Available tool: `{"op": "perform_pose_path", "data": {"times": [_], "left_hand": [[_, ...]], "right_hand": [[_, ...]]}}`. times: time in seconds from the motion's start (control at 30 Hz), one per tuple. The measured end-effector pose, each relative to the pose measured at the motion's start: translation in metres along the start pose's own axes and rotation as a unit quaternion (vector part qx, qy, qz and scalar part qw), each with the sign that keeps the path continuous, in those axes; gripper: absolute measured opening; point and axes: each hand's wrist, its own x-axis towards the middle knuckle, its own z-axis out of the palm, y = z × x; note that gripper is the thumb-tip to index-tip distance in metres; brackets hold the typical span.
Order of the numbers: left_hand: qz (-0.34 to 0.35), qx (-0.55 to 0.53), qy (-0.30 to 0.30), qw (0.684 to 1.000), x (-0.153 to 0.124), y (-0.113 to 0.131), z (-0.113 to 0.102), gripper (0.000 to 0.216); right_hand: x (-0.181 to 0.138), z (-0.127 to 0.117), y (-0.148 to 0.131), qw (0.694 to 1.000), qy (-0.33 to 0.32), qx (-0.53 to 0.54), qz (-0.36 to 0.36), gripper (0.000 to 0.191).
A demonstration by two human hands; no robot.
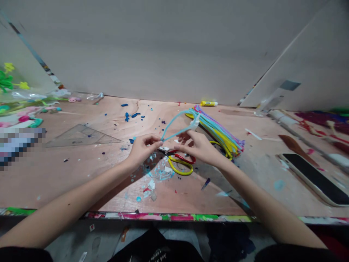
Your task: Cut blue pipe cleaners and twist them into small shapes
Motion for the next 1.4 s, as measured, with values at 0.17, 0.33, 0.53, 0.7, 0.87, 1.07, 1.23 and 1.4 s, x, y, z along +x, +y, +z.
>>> {"op": "perform_pose_path", "data": {"times": [0.17, 0.33, 0.53, 0.7, 0.87, 1.07, 1.23, 1.4], "left_hand": [[-0.016, -0.072, 0.076, 0.994, 0.008, 0.001, -0.01, 0.013], [-0.004, -0.054, 0.1, 0.994, 0.006, 0.007, -0.012, 0.014], [0.037, -0.018, 0.133, 0.99, 0.009, 0.006, -0.016, 0.018], [0.068, 0.003, 0.164, 0.984, 0.016, -0.002, -0.022, 0.019], [0.081, 0.018, 0.178, 0.981, 0.018, -0.006, -0.022, 0.014], [0.077, 0.032, 0.164, 0.983, 0.017, -0.007, -0.02, 0.014], [0.089, 0.04, 0.172, 0.98, 0.019, -0.011, -0.022, 0.015], [0.1, 0.08, 0.18, 0.975, 0.017, -0.011, -0.019, 0.014]], "right_hand": [[-0.012, -0.009, 0.001, 0.956, -0.127, -0.264, -0.015, 0.028], [-0.018, 0.003, 0.0, 0.929, -0.143, -0.34, -0.038, 0.025], [-0.017, 0.011, -0.005, 0.89, -0.16, -0.426, -0.027, 0.018], [-0.012, 0.003, 0.005, 0.945, -0.061, -0.32, 0.019, 0.017], [-0.007, -0.004, 0.007, 0.984, 0.011, 0.152, 0.094, 0.028], [-0.006, -0.003, -0.013, 0.895, 0.091, 0.415, 0.138, 0.039], [-0.012, -0.009, -0.019, 0.863, -0.001, 0.483, 0.146, 0.066], [-0.016, -0.005, -0.019, 0.8, -0.117, 0.575, 0.128, 0.083]]}}
